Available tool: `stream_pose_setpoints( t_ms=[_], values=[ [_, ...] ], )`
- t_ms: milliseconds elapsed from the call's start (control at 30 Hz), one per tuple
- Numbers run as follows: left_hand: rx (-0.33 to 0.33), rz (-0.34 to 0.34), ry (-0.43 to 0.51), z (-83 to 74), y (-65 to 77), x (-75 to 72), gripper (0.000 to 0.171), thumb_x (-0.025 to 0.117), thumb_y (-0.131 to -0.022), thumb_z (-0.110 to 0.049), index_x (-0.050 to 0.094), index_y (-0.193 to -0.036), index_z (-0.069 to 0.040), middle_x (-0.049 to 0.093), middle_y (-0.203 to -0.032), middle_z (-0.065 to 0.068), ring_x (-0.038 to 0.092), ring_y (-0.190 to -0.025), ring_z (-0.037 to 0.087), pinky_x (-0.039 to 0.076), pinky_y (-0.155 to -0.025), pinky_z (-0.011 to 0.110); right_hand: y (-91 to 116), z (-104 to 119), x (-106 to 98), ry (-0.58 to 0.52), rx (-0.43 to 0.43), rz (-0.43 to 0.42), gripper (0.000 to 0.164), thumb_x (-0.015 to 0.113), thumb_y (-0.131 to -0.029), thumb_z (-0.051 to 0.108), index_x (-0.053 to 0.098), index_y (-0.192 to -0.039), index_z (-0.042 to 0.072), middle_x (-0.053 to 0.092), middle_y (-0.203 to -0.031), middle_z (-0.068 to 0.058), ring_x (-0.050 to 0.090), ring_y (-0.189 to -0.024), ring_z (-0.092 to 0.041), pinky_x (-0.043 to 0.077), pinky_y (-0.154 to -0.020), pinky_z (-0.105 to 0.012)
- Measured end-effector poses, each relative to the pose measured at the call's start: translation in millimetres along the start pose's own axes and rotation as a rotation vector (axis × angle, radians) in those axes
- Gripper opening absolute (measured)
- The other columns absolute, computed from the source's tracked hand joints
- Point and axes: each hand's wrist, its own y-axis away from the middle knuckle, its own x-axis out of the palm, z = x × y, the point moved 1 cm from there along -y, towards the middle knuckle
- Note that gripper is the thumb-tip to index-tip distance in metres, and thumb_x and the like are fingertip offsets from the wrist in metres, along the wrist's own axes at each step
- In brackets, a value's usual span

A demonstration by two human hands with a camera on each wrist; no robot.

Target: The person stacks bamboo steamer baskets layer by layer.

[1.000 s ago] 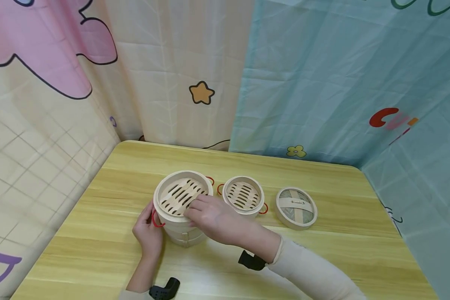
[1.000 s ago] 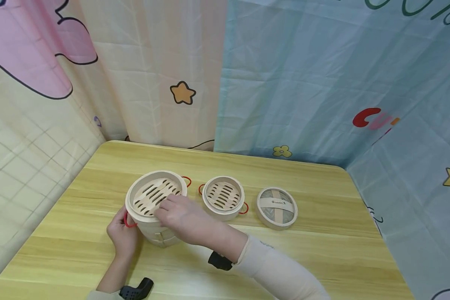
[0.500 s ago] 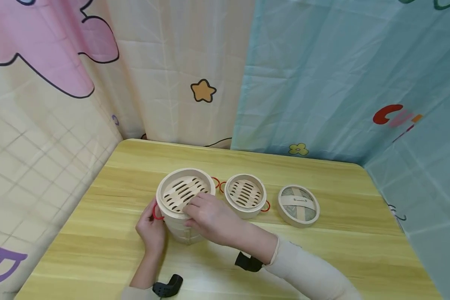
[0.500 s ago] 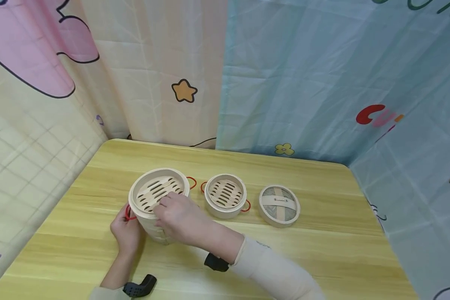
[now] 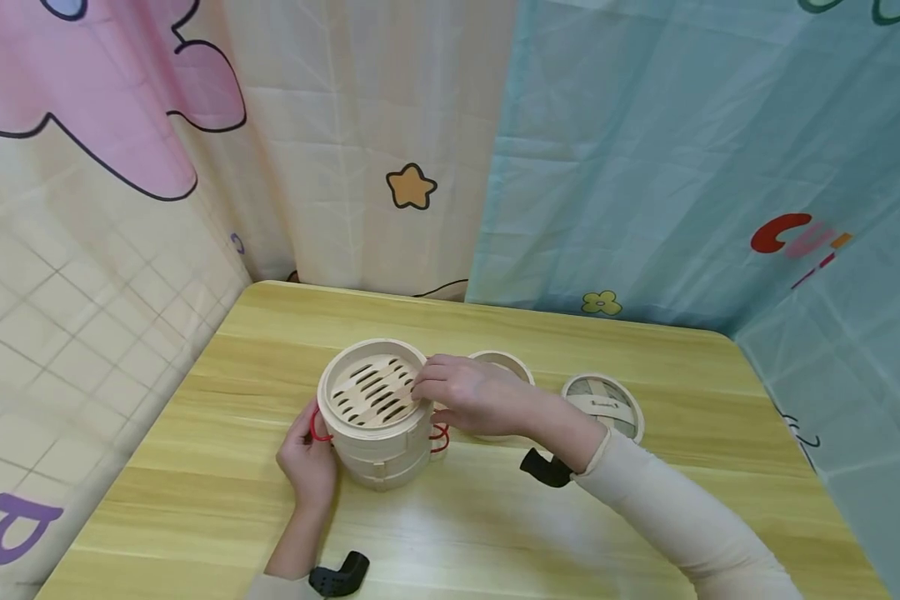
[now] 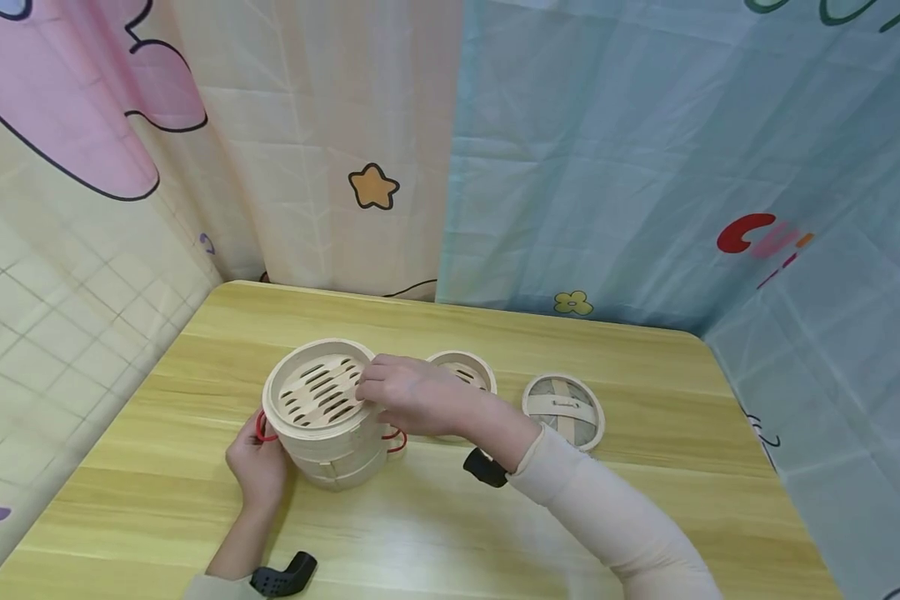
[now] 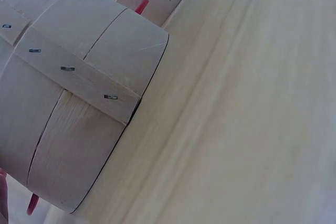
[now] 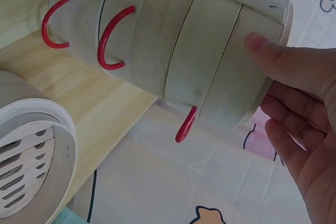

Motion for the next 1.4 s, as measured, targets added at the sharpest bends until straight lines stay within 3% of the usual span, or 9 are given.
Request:
stream_pose_setpoints(
  t_ms=[233,433,633,900,1167,1400],
  values=[
    [0.004,0.006,0.002,-25.4,0.5,-1.5,0.019,0.056,-0.085,0.011,0.062,-0.102,0.016,0.06,-0.104,0.029,0.056,-0.097,-0.002,0.047,-0.08,0.013,-2.2,1.0,8.1,0.002,-0.046,-0.036,0.016,0.069,-0.08,0.007,0.064,-0.095,0.006,0.061,-0.095,0.0,0.053,-0.096,-0.017,0.039,-0.096,-0.025],
    [-0.026,0.009,0.031,-36.3,2.2,0.9,0.018,0.055,-0.085,0.011,0.061,-0.101,0.019,0.061,-0.102,0.03,0.056,-0.094,-0.002,0.047,-0.08,0.015,-1.6,1.5,12.6,-0.016,-0.066,-0.081,0.016,0.07,-0.079,0.005,0.063,-0.093,0.007,0.06,-0.092,0.001,0.053,-0.093,-0.016,0.042,-0.09,-0.025],
    [-0.044,-0.009,0.033,-35.2,2.5,2.2,0.017,0.056,-0.086,0.01,0.061,-0.099,0.019,0.059,-0.103,0.031,0.056,-0.095,-0.003,0.047,-0.081,0.016,-0.7,5.6,18.3,-0.04,-0.088,-0.165,0.017,0.071,-0.078,0.005,0.062,-0.092,0.005,0.06,-0.091,0.0,0.054,-0.092,-0.017,0.043,-0.087,-0.025],
    [-0.019,-0.01,-0.002,-35.3,1.8,1.8,0.017,0.055,-0.086,0.011,0.062,-0.1,0.017,0.06,-0.103,0.028,0.056,-0.094,-0.003,0.047,-0.08,0.015,-3.1,16.2,25.4,-0.035,-0.05,-0.247,0.018,0.073,-0.077,0.008,0.063,-0.091,0.004,0.061,-0.09,-0.002,0.055,-0.09,-0.017,0.043,-0.089,-0.025],
    [-0.044,-0.014,0.005,-33.7,2.0,1.3,0.019,0.054,-0.084,0.014,0.061,-0.102,0.017,0.059,-0.101,0.031,0.055,-0.085,-0.007,0.048,-0.072,0.011,-6.6,25.3,29.0,-0.015,-0.013,-0.276,0.018,0.073,-0.076,0.009,0.063,-0.09,0.006,0.06,-0.089,-0.002,0.055,-0.089,-0.016,0.043,-0.088,-0.024],
    [-0.038,-0.009,0.012,-28.6,1.5,0.9,0.02,0.054,-0.085,0.014,0.06,-0.103,0.017,0.059,-0.103,0.031,0.055,-0.088,-0.007,0.047,-0.074,0.01,-7.7,30.4,30.0,0.012,0.017,-0.282,0.017,0.073,-0.077,0.009,0.064,-0.09,0.007,0.061,-0.089,-0.001,0.055,-0.09,-0.016,0.044,-0.085,-0.024]
  ],
)
